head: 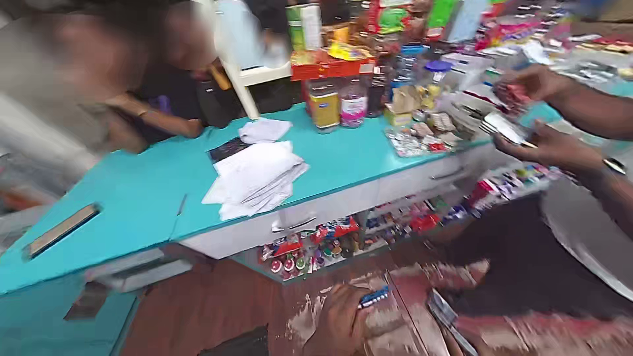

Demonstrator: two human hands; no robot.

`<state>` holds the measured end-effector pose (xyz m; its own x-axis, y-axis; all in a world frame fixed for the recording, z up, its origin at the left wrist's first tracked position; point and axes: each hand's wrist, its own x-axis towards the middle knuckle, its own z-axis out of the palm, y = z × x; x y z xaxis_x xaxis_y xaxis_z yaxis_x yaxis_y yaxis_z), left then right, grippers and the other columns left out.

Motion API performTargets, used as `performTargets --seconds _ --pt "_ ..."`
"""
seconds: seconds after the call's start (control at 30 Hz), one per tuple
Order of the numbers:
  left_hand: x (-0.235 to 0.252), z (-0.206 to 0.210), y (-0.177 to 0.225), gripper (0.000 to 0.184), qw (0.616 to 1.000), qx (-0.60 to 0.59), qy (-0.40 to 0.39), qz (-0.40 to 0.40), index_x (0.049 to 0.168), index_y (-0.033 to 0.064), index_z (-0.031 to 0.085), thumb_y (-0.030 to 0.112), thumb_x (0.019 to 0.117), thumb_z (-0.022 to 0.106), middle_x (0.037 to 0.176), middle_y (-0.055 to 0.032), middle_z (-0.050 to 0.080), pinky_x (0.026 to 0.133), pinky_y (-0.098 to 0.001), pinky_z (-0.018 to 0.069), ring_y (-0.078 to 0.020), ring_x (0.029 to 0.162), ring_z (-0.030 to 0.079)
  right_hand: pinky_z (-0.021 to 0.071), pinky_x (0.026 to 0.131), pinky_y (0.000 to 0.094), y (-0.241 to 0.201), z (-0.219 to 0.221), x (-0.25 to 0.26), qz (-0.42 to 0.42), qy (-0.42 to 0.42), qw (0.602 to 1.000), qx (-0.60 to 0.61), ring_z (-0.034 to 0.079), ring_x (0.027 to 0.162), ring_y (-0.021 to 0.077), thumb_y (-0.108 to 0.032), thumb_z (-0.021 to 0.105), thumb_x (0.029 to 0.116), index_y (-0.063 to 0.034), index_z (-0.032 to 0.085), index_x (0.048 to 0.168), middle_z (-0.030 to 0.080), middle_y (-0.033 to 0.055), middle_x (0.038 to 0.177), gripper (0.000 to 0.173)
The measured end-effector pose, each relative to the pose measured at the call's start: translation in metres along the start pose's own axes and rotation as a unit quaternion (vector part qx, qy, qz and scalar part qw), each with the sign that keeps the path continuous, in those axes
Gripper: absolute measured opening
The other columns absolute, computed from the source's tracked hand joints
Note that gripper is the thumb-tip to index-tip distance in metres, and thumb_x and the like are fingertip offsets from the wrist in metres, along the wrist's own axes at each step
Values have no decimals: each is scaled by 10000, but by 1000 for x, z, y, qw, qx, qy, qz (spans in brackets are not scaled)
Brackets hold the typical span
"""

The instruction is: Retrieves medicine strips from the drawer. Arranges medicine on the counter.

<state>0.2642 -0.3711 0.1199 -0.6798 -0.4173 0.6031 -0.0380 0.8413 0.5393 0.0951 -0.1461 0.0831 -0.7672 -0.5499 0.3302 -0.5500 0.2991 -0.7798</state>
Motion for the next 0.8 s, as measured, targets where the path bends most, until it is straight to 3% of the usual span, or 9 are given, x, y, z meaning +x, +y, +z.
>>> performTargets --seconds 0.07,0.13,0.2,0.3,0.4,0.47,0.6,0.73,0.8 --pt "9 9 0 281 999 -17 -40 -17 1128 39 709 249 1018 557 992 -80 762 907 -324 557 -161 941 719 587 649 240 -13 -1 9 80 27 991 101 667 660 44 -158 663 968 80 680 1021 715 62 800 245" --pt "14 23 4 306 993 -55 -86 -67 1119 -65 705 182 962 617 956 -158 757 855 -394 593 -223 888 742 576 611 202 -29 -6 18 162 64 962 209 646 631 -7 -72 616 961 45 648 1055 698 -36 772 153" --pt "11 36 3 357 981 -94 -126 -110 1123 -132 675 160 918 656 903 -186 746 799 -381 610 -211 825 747 552 596 183 -36 -9 14 224 116 927 280 625 621 -7 -108 599 982 -37 675 1055 690 -76 764 127" --pt "30 59 -6 438 947 -190 -207 -157 1229 -139 624 167 921 681 1013 -178 741 887 -318 585 -132 921 730 528 516 214 -40 -22 22 273 147 881 357 592 544 45 -141 557 1021 -71 672 1085 665 -47 719 148" --pt "49 82 -12 478 888 -232 -341 -203 1321 -76 584 220 958 676 1100 -156 730 927 -363 584 -151 985 724 497 487 201 -43 -44 23 299 158 864 373 558 515 40 -168 534 1044 -80 659 1110 640 -41 691 166" --pt "57 101 -9 444 860 -258 -391 -202 1296 -50 602 237 965 671 1064 -123 740 897 -343 597 -129 949 729 452 463 181 -44 -54 23 303 177 855 382 515 487 24 -173 533 1047 -86 656 1099 607 -46 657 159" --pt "76 136 26 383 797 -338 -464 -186 1272 -81 584 139 966 652 1018 -93 742 860 -262 593 -64 896 722 445 465 160 -37 -82 26 280 218 858 371 515 497 5 -169 566 1028 -105 666 1080 603 -59 664 130" --pt "90 180 59 376 742 -386 -513 -192 1290 -92 562 108 978 624 1053 -104 739 886 -295 602 -90 927 727 449 470 160 -12 -114 31 245 279 878 302 529 501 -7 -152 673 963 -110 691 998 624 -80 659 58" --pt "100 208 84 369 719 -392 -535 -211 1293 -80 558 115 985 614 1048 -93 739 881 -299 606 -91 921 728 449 481 151 7 -140 33 241 313 880 265 530 513 -14 -140 688 941 -127 635 950 613 -90 670 55"
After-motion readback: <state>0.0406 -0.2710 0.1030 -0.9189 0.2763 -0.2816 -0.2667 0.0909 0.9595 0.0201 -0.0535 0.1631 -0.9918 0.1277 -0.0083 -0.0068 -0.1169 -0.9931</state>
